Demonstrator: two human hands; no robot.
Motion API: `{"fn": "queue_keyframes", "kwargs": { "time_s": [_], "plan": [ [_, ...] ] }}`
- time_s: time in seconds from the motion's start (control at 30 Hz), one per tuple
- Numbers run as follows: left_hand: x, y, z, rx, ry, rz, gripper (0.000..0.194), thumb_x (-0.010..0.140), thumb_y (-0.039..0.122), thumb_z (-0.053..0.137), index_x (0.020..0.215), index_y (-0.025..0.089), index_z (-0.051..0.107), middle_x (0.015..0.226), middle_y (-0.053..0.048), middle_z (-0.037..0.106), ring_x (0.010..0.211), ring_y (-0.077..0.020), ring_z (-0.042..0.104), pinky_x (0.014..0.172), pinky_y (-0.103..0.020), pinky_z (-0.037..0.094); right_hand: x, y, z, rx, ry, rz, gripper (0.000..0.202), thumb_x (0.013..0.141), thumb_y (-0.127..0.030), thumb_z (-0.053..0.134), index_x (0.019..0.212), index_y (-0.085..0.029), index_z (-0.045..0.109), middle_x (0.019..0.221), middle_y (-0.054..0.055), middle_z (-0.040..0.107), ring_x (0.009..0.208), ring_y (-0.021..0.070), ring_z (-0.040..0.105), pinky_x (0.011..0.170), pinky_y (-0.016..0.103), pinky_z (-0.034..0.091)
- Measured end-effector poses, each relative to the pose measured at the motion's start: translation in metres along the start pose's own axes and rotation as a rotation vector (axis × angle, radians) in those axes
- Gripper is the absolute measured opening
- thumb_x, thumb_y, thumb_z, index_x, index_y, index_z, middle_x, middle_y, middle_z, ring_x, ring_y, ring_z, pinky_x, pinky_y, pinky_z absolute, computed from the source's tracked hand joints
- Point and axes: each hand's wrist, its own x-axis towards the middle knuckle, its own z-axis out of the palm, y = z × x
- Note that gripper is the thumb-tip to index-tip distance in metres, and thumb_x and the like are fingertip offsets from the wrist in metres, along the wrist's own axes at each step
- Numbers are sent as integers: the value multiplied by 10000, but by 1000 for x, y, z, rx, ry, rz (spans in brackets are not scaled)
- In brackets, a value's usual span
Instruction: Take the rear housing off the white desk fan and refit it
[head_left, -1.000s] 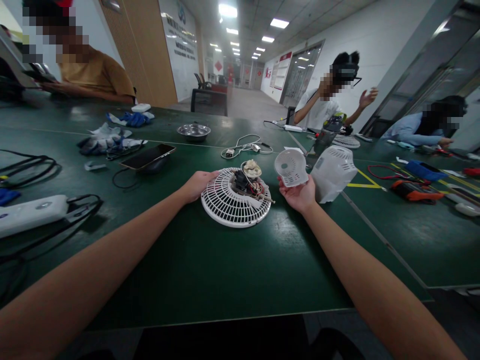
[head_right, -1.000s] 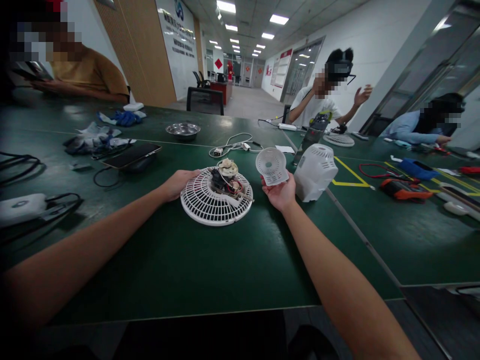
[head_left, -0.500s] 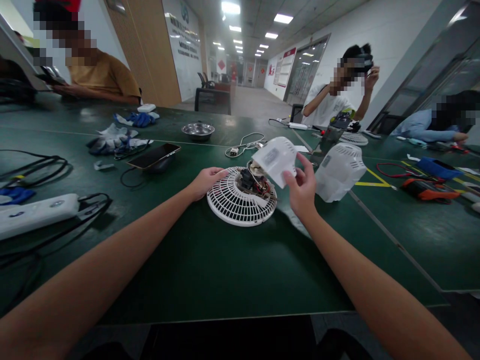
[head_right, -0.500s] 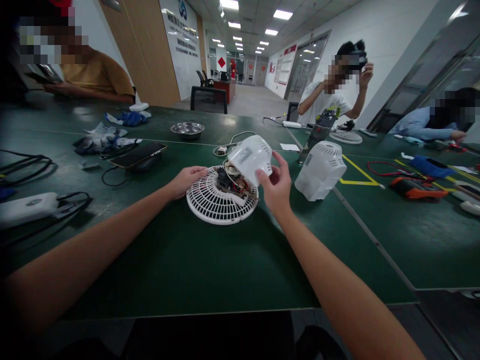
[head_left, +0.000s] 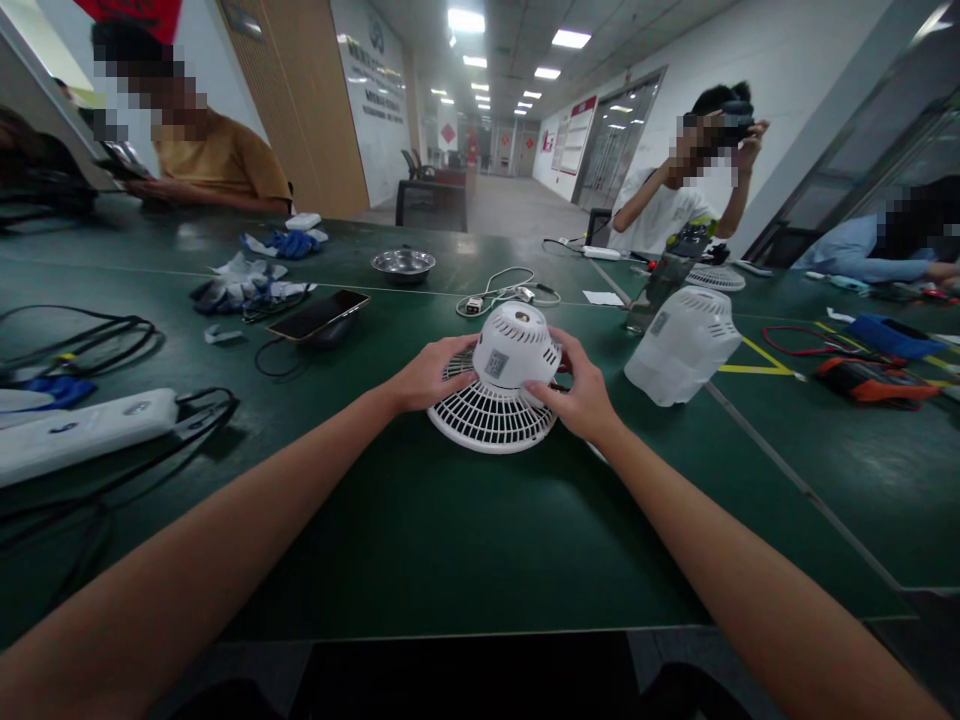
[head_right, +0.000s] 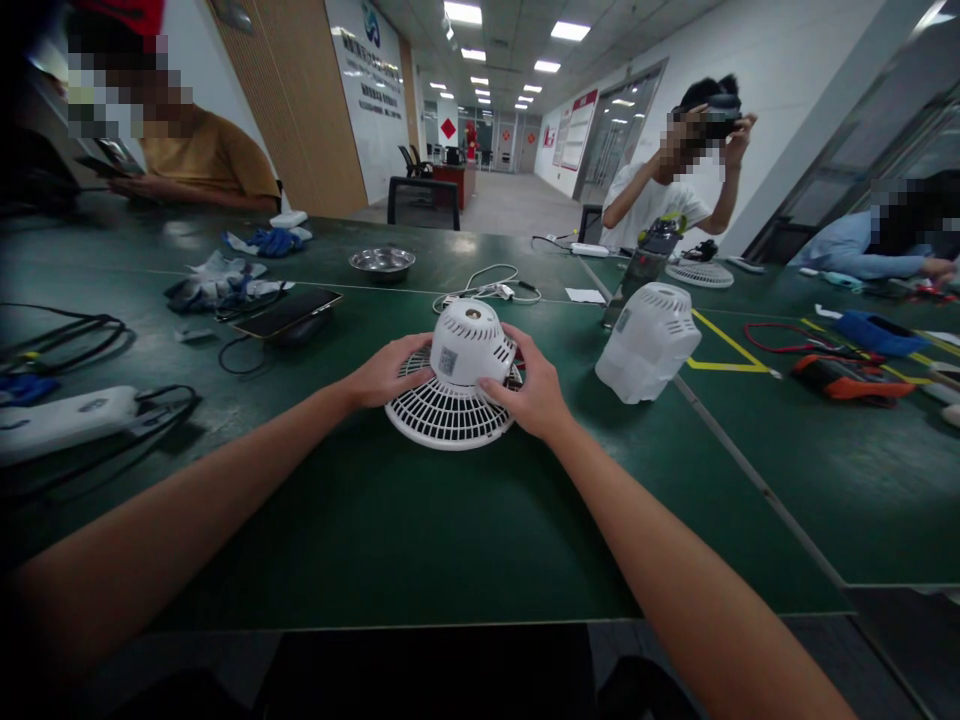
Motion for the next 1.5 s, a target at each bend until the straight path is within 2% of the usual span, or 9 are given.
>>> {"fn": "queue_keyframes", "kwargs": {
  "time_s": [0.17, 0.37, 0.53, 0.77, 0.93, 1.3, 1.5],
  "plan": [
    [-1, 5, 1, 70, -18, 83, 623, 745, 406, 807, 1321, 223, 656, 1397, -122, 632, 1301, -367, 516, 1185, -509, 268, 3, 6, -8, 62, -58, 35, 789, 751, -372, 836, 1463, -361, 498, 1377, 73, 621, 1129, 327, 628, 977, 588, 536],
    [-2, 15, 0, 82, -58, 104, 470, 727, 480, 800, 1114, 219, 739, 1191, -121, 686, 1135, -340, 559, 1066, -480, 372, 1, -3, -13, 64, -140, -30, 816, 742, -393, 840, 1478, -340, 492, 1450, 84, 577, 1247, 355, 578, 1049, 594, 487],
    [-3, 18, 3, 206, -50, 141, 551, 725, 540, 806, 1153, 202, 728, 1217, -136, 650, 1109, -331, 554, 1021, -473, 397, -1, -12, -11, -16, -173, -89, 822, 767, -406, 820, 1502, -347, 457, 1484, 81, 548, 1303, 360, 548, 1099, 595, 445],
    [-2, 16, 4, 243, -65, 168, 611, 694, 538, 835, 1181, 188, 715, 1199, -144, 657, 1122, -343, 562, 1031, -489, 404, -2, -14, -8, 7, -179, -27, 865, 745, -417, 840, 1509, -354, 439, 1443, 80, 584, 1213, 357, 615, 1028, 590, 514],
    [-3, 18, 4, 302, -60, 202, 618, 729, 527, 816, 1238, 197, 698, 1207, -147, 656, 1130, -347, 573, 1032, -496, 412, -2, -13, -9, -41, -184, -48, 899, 735, -407, 854, 1520, -352, 419, 1446, 81, 583, 1219, 358, 610, 1052, 608, 499],
    [-4, 22, 4, 225, -63, 164, 607, 688, 480, 857, 1202, 186, 721, 1251, -147, 643, 1173, -349, 561, 1046, -483, 416, -3, -12, -8, -71, -170, -50, 889, 751, -390, 843, 1528, -353, 414, 1490, 80, 555, 1302, 378, 567, 1108, 645, 444],
    [-3, 16, 2, 247, -85, 165, 667, 655, 487, 877, 1231, 197, 709, 1303, -159, 632, 1221, -382, 549, 1088, -536, 386, -1, -14, -10, -132, -191, -87, 878, 780, -448, 816, 1539, -339, 388, 1523, 92, 518, 1323, 377, 552, 1115, 631, 438]
  ]
}}
